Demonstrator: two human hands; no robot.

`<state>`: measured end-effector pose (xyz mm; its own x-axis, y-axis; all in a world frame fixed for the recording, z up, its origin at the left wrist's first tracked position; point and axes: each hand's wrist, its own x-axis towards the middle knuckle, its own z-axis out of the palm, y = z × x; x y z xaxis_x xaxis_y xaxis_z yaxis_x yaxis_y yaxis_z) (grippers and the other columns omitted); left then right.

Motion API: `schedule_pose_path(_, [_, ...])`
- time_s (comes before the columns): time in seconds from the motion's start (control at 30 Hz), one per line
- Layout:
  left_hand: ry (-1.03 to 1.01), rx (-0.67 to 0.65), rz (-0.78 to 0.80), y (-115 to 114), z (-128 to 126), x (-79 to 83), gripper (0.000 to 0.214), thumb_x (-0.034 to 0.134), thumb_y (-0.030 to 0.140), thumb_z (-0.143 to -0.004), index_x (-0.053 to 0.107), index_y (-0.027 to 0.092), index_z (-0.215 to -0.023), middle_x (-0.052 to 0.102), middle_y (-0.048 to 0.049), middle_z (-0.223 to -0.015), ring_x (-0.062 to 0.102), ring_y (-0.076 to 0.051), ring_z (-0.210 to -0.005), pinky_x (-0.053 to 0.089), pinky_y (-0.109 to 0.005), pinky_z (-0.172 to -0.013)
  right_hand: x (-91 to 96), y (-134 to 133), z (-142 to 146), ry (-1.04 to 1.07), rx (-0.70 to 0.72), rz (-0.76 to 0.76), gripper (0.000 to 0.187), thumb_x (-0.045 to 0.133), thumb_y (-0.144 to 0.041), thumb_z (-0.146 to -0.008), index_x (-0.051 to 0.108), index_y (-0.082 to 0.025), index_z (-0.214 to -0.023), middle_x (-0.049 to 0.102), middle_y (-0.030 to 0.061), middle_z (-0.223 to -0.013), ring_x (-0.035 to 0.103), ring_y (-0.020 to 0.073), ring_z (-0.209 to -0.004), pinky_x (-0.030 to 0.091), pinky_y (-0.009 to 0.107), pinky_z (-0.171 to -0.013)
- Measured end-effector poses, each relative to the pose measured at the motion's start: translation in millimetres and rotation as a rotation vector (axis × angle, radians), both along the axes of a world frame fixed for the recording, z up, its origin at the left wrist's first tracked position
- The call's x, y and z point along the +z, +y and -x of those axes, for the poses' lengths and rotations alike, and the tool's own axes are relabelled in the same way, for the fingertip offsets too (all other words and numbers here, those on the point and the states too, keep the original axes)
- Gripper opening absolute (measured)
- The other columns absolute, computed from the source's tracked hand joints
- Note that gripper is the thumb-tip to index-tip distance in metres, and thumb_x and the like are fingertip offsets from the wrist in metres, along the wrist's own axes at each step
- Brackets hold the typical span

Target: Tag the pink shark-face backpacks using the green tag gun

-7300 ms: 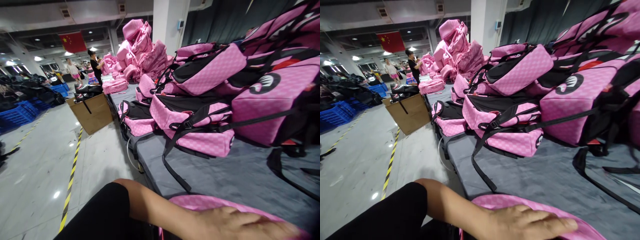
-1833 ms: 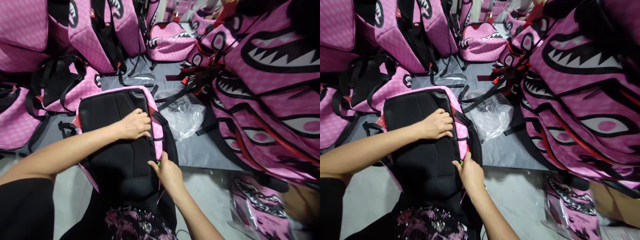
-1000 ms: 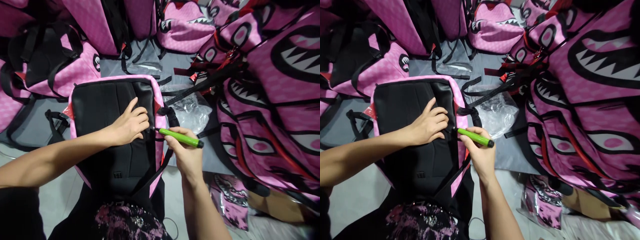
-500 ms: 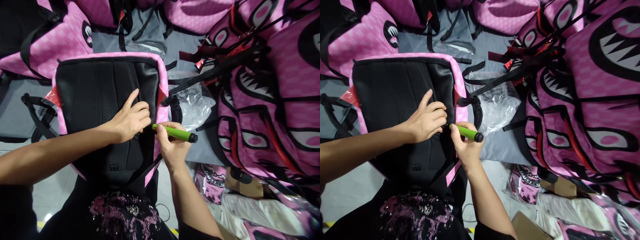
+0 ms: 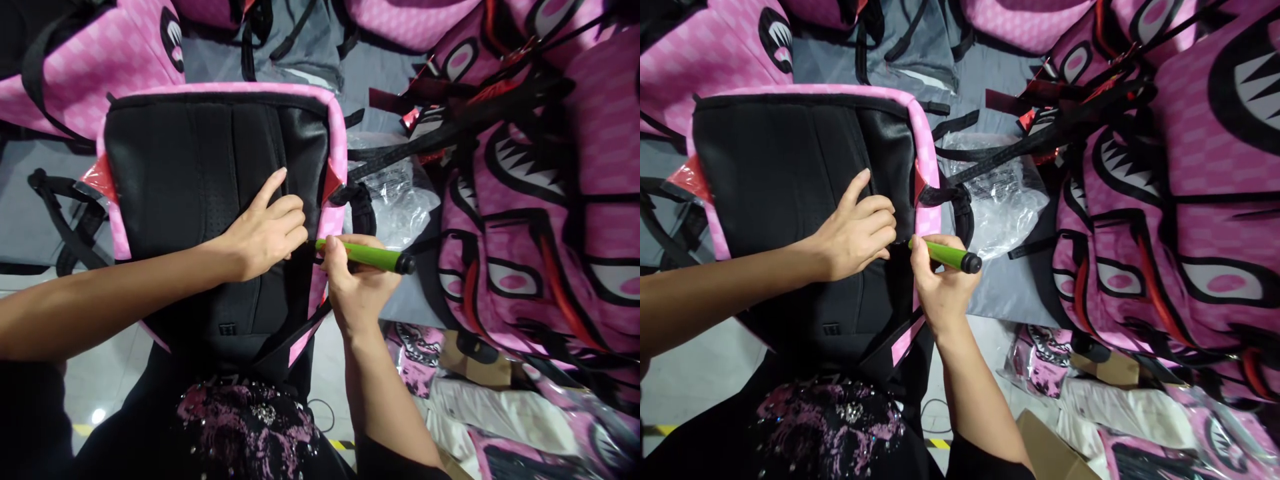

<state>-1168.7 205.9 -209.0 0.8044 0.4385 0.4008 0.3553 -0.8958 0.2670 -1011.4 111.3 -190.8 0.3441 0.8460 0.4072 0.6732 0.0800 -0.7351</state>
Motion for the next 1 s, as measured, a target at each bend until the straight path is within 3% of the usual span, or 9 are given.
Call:
schedule_pose_path(0.47, [0.077, 0.019, -0.145, -0.3, -0.5, -0.5, 0.023, 0.045, 0.021, -0.094, 0.067, 0.023, -0.091, 0.062, -0.0013, -0.090, 0.056, -0.021, -0.112, 0.018, -0.060, -0.124, 4.8, 1.7, 3.8, -0.060, -0.037, 0.060, 0.021, 0.065, -0.036, -0.089, 0.064, -0.018, -0.079, 0.067, -0.0008, -0.066, 0.062, 0.0132, -0.052, 0.053, 0.026, -0.053])
schedule_pose_path(0.73, [-0.004, 0.007, -0.063, -0.4, -0.7, -3.1, 0.018, 0.049, 0.021, -0.092, 0.066, 0.022, -0.087, 0.062, -0.0011, -0.090, 0.057, -0.021, -0.111, 0.015, -0.058, -0.125, 1.9, 0.0, 3.1, 0.025, -0.034, 0.055, 0.020, 0.066, -0.035, -0.088, 0.064, -0.018, -0.080, 0.067, -0.0011, -0.065, 0.062, 0.0128, -0.051, 0.052, 0.025, -0.051])
schedule_pose_path(1.0, [0.046, 0.010, -0.254, -0.3, 0.6, -3.3, 0.022, 0.044, 0.023, -0.095, 0.065, 0.019, -0.088, 0.062, -0.0038, -0.090, 0.057, -0.022, -0.109, 0.025, -0.060, -0.122, 1.2, -1.9, 5.0, 0.084, -0.032, 0.037, 0.016, 0.067, -0.030, -0.088, 0.064, -0.016, -0.082, 0.067, -0.0007, -0.067, 0.062, 0.0117, -0.052, 0.052, 0.024, -0.051])
